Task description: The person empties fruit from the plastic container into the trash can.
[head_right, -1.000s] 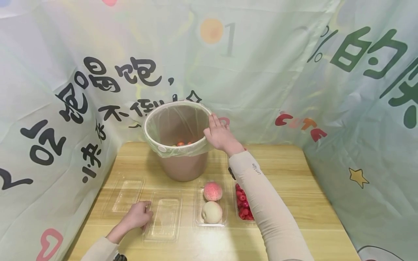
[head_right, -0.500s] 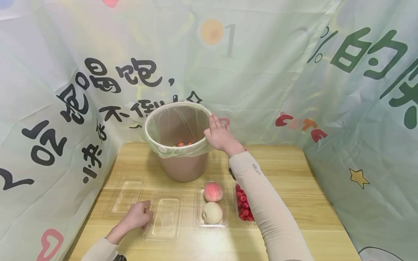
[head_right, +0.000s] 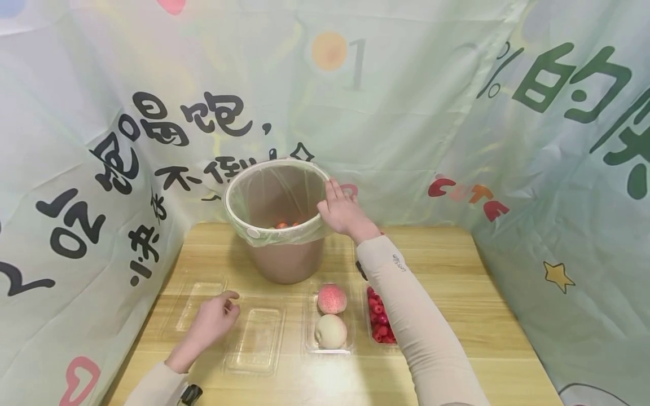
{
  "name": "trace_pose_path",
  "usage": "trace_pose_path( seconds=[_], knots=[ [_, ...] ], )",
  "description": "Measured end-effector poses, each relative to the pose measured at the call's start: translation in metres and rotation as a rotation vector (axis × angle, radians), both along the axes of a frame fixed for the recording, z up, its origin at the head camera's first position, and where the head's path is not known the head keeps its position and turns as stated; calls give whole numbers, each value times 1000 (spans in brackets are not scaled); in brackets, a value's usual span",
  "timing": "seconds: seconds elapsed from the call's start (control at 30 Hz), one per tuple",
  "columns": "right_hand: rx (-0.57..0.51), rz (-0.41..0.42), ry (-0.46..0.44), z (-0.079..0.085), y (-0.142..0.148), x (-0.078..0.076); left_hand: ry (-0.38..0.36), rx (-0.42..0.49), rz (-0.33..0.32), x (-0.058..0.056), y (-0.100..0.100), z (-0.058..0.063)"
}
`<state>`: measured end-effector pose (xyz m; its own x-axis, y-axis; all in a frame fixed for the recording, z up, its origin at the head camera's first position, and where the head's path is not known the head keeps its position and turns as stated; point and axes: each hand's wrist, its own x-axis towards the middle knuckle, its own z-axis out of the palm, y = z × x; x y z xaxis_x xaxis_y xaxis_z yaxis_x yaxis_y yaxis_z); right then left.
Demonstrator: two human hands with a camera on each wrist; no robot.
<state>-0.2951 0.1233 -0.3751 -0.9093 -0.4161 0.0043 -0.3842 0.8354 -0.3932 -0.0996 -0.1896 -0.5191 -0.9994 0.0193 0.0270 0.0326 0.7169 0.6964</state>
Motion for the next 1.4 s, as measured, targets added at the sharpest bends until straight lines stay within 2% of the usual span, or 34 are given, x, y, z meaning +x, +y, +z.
trace_pose_path(
  seconds=[0.1,0.23,0.33,0.47,0.6,0.7,0.83,0.97,1.1,1.4],
  knots=[
    [0,2,3,0,0,-1,5,97,-17,-3,17,2],
    [-5,-1,6,0,1,-2,-76,230,-122,-7,43,4],
    [-5,-2,11,1,2,-2,-134,282,-205,-12,62,4],
    [-7,-1,16,3,2,-2,-183,340,-265,-17,83,3],
    [-6,-5,15,2,2,-2,-223,329,-302,-18,99,1],
    [-5,-7,16,1,2,-1,-237,265,-314,-18,107,-4],
    [-2,-9,12,0,2,-1,-237,177,-306,-16,114,-13],
    [-1,-12,6,0,1,0,-218,129,-291,-14,118,-21],
    [-6,-11,8,-1,1,-1,-199,118,-277,-12,122,-26],
    [-3,-10,7,-1,1,-1,-196,161,-228,-11,133,-40]
  ],
)
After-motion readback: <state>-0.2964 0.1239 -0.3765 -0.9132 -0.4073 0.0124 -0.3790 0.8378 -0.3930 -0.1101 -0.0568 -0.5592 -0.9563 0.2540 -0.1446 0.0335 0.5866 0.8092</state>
